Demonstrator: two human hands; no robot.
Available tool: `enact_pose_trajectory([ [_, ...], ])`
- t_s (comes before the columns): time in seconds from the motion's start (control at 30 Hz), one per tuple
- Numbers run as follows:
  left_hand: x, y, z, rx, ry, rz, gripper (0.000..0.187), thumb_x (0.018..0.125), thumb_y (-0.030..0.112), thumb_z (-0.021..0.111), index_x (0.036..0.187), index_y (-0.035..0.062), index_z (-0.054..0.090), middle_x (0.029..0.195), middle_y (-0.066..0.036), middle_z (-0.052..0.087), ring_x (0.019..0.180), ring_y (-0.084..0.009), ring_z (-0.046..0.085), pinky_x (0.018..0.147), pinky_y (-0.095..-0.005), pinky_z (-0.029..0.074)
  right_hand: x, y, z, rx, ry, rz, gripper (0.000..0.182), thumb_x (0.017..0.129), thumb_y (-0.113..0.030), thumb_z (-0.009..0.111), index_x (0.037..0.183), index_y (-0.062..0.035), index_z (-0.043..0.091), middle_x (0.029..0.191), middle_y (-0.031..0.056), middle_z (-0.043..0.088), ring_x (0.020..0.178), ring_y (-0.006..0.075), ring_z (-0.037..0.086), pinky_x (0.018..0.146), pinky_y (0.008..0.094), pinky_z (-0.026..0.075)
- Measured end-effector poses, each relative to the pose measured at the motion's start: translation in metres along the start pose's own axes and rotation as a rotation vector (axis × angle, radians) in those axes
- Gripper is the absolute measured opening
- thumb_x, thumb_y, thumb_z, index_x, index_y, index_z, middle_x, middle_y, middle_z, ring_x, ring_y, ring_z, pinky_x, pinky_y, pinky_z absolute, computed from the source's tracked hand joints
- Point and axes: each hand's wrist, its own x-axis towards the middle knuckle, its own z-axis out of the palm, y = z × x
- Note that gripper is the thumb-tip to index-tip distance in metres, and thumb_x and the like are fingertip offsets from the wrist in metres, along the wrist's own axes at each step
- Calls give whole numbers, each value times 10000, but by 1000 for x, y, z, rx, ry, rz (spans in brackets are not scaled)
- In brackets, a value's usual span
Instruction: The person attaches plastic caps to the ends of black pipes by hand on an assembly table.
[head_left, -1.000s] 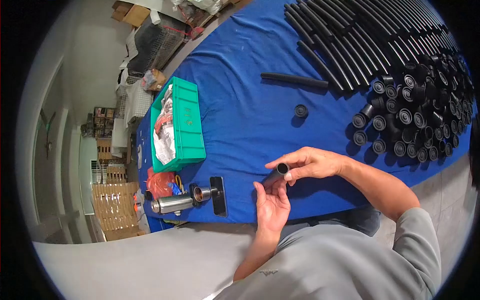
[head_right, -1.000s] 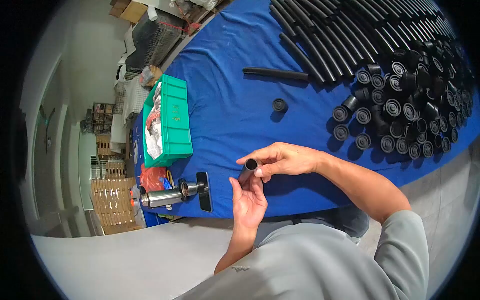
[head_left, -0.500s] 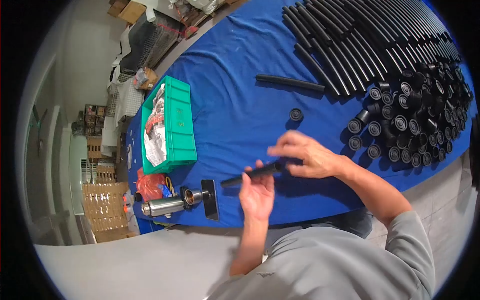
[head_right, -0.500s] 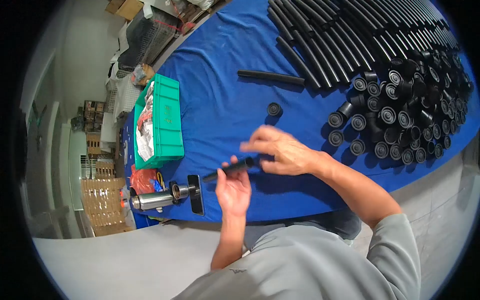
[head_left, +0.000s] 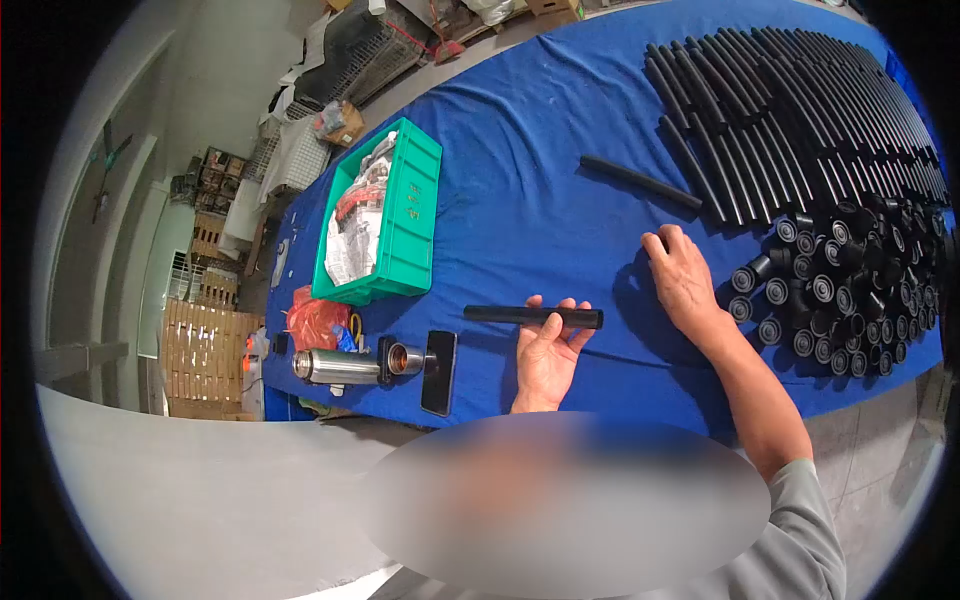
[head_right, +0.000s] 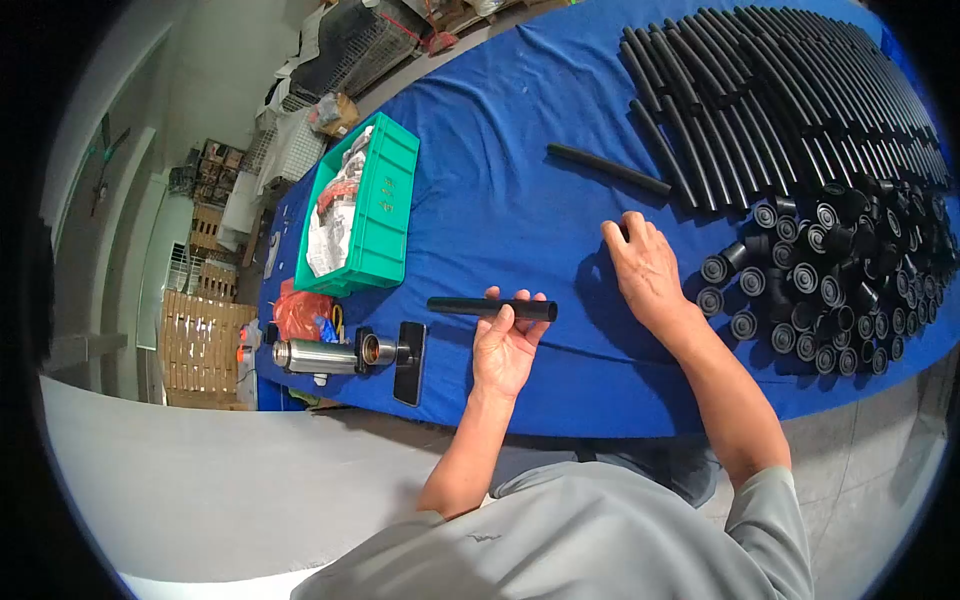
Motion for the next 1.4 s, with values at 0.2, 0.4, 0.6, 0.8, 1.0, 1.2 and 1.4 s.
enact_pose_trajectory([
  [0.2, 0, 3, 24, 93, 119, 107, 365, 981, 66, 683, 1299, 178, 543, 1201, -148, 707, 1169, -342, 687, 976, -518, 618, -8, -30, -16, 1212, -321, 282, 423, 979, -70, 665, 1380, -22, 538, 1148, 115, 631, 992, 175, 667, 874, 334, 566],
  [0.4, -2, 12, 33, 155, 139, 158, 491, 973, 86, 703, 1375, 194, 443, 1180, -138, 690, 1147, -341, 682, 963, -497, 607, -18, -43, -5, 1727, -551, 304, 394, 1021, -98, 640, 1375, 21, 515, 1170, 107, 633, 1071, 175, 660, 971, 334, 555],
  [0.6, -5, 13, 46, 319, 77, 253, 460, 1006, 107, 668, 1371, 220, 413, 1166, -122, 682, 1154, -355, 682, 958, -513, 606, -20, -48, -7, 1612, -519, 237, 390, 1027, -118, 641, 1369, 24, 520, 1126, 90, 635, 1047, 151, 654, 957, 320, 551],
  [0.8, -4, 9, 48, 373, 54, 295, 390, 1018, 102, 650, 1319, 216, 429, 1146, -115, 686, 1127, -378, 696, 944, -542, 612, -26, -55, -10, 1341, -399, 178, 384, 1014, -139, 651, 1353, 14, 559, 1069, 93, 643, 965, 150, 654, 867, 318, 556],
  [1.0, -3, 4, 47, 347, 104, 273, 400, 1012, 70, 648, 1307, 205, 414, 1122, -126, 685, 1099, -367, 707, 896, -515, 639, -27, -55, -6, 1252, -346, 137, 402, 986, -164, 672, 1348, -11, 585, 1051, 109, 642, 887, 198, 648, 778, 357, 531],
  [1.2, -2, -2, 49, 380, 164, 284, 403, 1009, 63, 652, 1289, 192, 393, 1126, -120, 673, 1079, -343, 712, 871, -487, 645, -26, -52, -8, 1064, -301, 45, 400, 988, -170, 665, 1345, -11, 583, 1061, 142, 650, 918, 268, 649, 779, 394, 527],
  [1.4, 2, -6, 51, 349, 216, 260, 370, 1013, 83, 656, 1270, 195, 415, 1120, -123, 667, 1075, -351, 711, 856, -497, 642, -21, -52, -16, 931, -252, -36, 372, 1001, -162, 645, 1337, -15, 583, 1065, 164, 647, 900, 309, 646, 773, 408, 526],
])
